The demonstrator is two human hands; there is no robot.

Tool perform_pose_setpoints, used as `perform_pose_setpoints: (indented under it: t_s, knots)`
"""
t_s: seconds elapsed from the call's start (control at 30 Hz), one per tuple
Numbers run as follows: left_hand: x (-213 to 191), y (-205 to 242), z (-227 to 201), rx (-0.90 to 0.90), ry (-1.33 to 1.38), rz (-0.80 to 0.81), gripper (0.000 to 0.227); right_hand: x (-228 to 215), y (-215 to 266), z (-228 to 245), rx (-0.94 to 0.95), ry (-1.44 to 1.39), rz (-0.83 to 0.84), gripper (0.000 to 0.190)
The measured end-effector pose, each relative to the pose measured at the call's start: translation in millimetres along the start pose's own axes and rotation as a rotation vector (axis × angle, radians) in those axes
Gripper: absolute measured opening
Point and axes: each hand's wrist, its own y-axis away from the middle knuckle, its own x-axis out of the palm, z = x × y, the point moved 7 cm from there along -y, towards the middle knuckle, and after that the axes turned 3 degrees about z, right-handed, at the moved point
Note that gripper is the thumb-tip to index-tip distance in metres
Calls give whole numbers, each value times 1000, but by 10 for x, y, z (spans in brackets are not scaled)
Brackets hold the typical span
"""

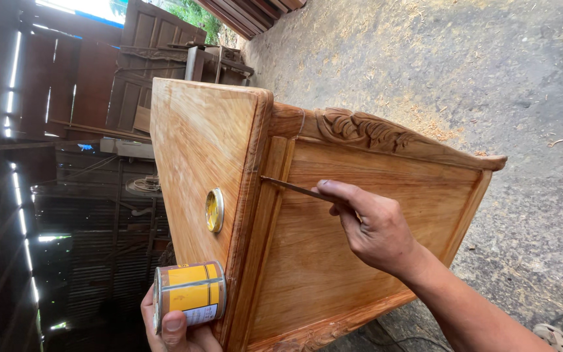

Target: The person uses a small metal tool to scoop a brown finish from a can and applies it to the carved edges and corners of a wooden cabinet. They repeatedly dip the tool into the can and spread the finish along the wood grain.

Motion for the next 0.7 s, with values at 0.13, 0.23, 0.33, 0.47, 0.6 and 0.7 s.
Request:
perform_pose_setpoints:
  t_s: [0.13, 0.23, 0.33, 0.47, 0.6, 0.7]
  knots:
    - [-13, 12, 10, 14, -17, -32, 107, -42, -9, 14, -16, -56, 6, 45]
    - [4, 19, 19, 28, -1, -12, 105, -28, 14, 63, -6, 4, 41, 49]
    - [28, -6, 16, 49, 29, 34, 105, -51, 45, 82, 74, -4, 13, 50]
    - [-43, -26, 42, 34, -16, -20, 106, -50, 37, 98, 69, 23, 16, 48]
    - [8, -40, 18, 19, -26, 44, 109, -42, 65, 75, 45, 9, 61, 50]
    - [22, -60, -27, 16, -87, 0, 111, -37, 158, 117, -32, -58, 31, 55]
